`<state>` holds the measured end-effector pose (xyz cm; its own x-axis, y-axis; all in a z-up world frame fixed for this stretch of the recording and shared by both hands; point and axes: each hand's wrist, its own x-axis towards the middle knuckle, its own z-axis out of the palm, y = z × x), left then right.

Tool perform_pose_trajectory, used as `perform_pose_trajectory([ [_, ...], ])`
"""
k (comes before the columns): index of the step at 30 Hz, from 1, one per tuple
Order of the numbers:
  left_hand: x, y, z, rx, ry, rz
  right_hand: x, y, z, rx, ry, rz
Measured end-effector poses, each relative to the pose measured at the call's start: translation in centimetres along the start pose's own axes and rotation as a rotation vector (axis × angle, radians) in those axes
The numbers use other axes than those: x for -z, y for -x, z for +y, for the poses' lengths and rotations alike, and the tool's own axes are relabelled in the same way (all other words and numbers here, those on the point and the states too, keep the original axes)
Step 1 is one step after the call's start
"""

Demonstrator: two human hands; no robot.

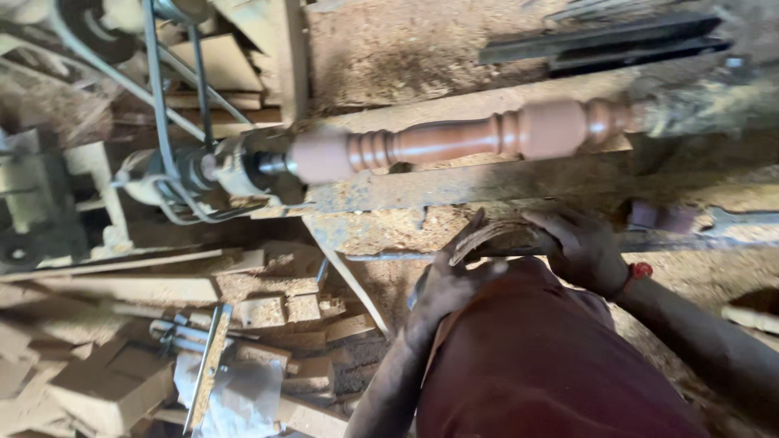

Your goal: The person shapes a wooden post using a lathe. They use their hands to guide the spinning piece and check the surface as it rotates.

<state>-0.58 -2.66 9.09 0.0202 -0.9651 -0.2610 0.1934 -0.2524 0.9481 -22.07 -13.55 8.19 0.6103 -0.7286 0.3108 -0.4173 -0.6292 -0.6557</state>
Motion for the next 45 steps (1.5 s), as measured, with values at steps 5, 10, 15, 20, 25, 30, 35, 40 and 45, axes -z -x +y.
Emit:
perform_pose_trajectory([
  [5,-1.1,-0.6,1.6,-0.138,0.038,0.187,-1.9,-1.0,-3.7,-0.039,-0.209,-0.104],
  [10,-1.7,-0.8,2.9,-0.135,0.256,0.496,-2.1,-1.7,-5.8,-0.03,-0.27,-0.215],
  [15,-1.5,-1.2,4.5,-0.11,0.523,0.661,-2.4,-2.1,-7.4,-0.19,-0.079,-0.471],
  [20,0.2,-1.8,7.2,-0.187,0.568,0.572,-3.7,-3.7,-8.7,-0.308,-0.262,-0.481],
  [25,2.2,-2.7,9.4,-0.062,0.5,0.441,-5.1,-4.8,-9.8,-0.492,-0.527,-0.324],
  [30,3.0,-4.7,11.3,-0.138,0.47,0.243,-4.8,-5.3,-11.4,-0.64,-0.895,-0.195],
  [35,1.8,-8.5,12.3,-0.283,0.197,0.008,-2.8,-5.8,-12.8,-0.458,-0.594,0.13],
  [40,-1.1,-12.1,12.4,-0.556,-0.248,-0.094,-1.6,-5.2,-12.0,-0.719,-0.413,0.237],
  [45,-5.2,-15.8,12.6,-0.67,-0.629,-0.133,-0.4,-3.7,-9.2,-0.767,-0.433,0.397],
])
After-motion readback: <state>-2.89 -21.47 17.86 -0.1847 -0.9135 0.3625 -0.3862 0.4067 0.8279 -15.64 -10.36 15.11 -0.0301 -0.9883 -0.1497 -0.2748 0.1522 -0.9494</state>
